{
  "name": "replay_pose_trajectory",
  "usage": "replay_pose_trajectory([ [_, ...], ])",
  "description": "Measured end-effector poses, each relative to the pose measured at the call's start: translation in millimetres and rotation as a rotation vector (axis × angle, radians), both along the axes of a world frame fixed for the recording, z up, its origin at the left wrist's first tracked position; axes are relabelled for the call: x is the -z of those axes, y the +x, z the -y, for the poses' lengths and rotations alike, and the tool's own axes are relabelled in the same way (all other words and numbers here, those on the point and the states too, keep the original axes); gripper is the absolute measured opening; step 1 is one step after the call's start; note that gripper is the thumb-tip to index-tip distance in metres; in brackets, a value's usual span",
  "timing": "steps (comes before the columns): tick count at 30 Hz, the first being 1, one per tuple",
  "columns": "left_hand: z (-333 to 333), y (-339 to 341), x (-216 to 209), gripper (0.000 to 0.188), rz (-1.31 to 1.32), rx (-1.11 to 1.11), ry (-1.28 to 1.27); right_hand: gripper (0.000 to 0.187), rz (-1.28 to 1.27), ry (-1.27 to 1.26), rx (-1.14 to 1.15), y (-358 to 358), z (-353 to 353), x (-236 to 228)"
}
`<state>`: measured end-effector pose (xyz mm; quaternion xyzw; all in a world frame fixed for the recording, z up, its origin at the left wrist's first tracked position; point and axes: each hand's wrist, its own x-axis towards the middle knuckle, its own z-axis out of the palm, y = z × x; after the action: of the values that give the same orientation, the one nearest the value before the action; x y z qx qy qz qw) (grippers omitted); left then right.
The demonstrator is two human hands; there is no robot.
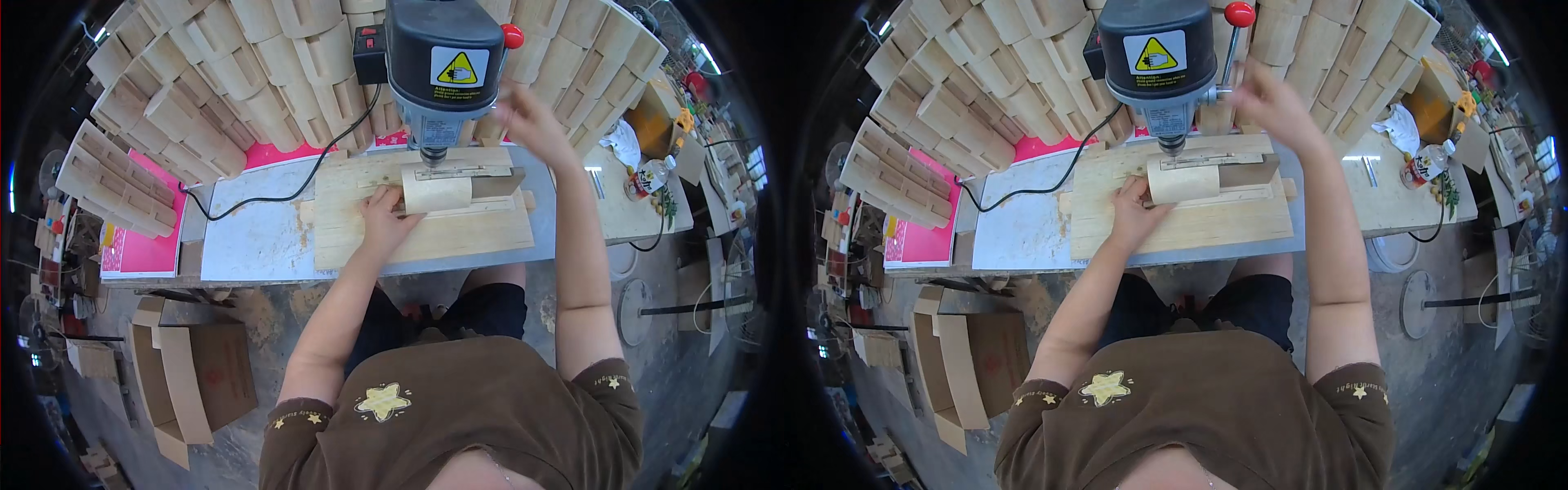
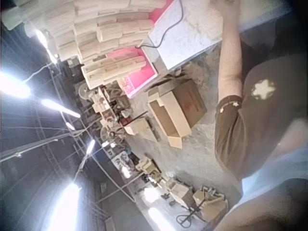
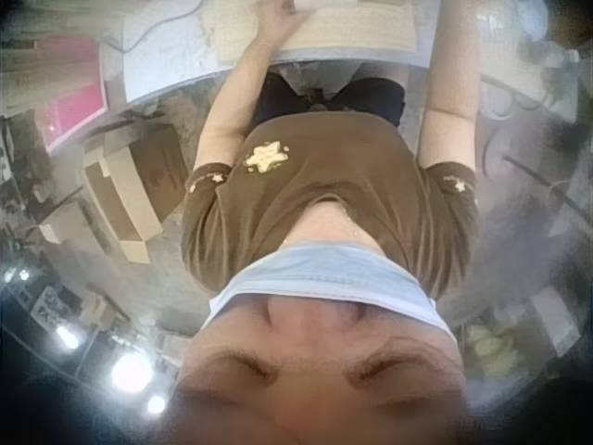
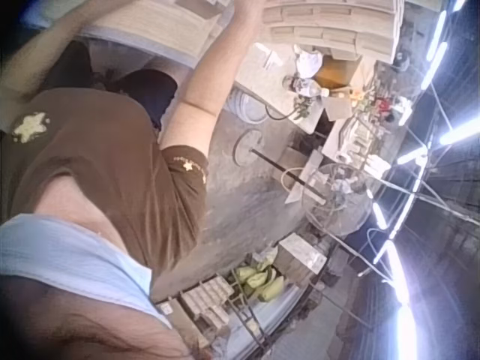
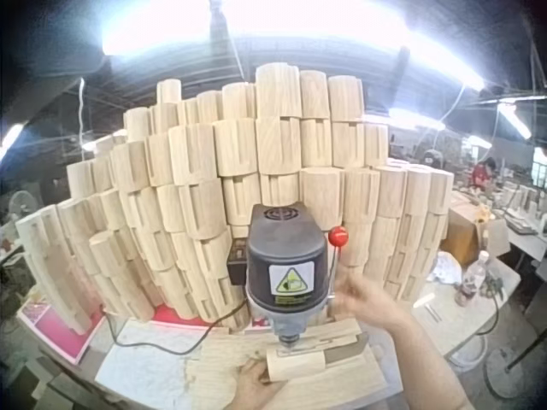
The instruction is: Use a machine to route a channel or slot into the side of cylindrical wooden blocks.
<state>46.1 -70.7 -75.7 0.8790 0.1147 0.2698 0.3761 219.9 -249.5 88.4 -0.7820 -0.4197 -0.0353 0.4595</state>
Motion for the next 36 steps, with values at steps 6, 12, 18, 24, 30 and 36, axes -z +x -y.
replay_pose_trajectory([
  [6, -17.2, -18.1, 11.5, 0.032, 0.139, 0.146, -0.362, 0.032, 0.027, -0.354, -0.133, -34.5, 34.4, 87.7],
  [12, -54.0, -95.2, -40.5, 0.025, 0.113, 0.210, -0.214, 0.026, -0.129, -0.295, -0.201, -65.4, 50.6, 74.8],
  [18, -94.8, -163.5, -55.6, 0.016, 0.010, 0.016, -0.779, 0.028, -0.154, -0.346, -0.190, -73.2, 65.7, 79.0],
  [24, -90.7, -174.2, -53.5, 0.023, 0.084, -0.215, -1.127, 0.026, 0.074, -0.232, -0.125, -89.1, 53.6, 83.8],
  [30, -83.8, -183.0, -50.8, 0.031, 0.115, -0.529, -0.710, 0.025, 0.086, -0.179, -0.124, -87.0, 56.7, 94.6],
  [36, -115.7, -223.4, -64.0, 0.038, 0.227, -0.769, -0.039, 0.025, -0.059, -0.183, -0.125, -91.1, 58.8, 90.1],
])
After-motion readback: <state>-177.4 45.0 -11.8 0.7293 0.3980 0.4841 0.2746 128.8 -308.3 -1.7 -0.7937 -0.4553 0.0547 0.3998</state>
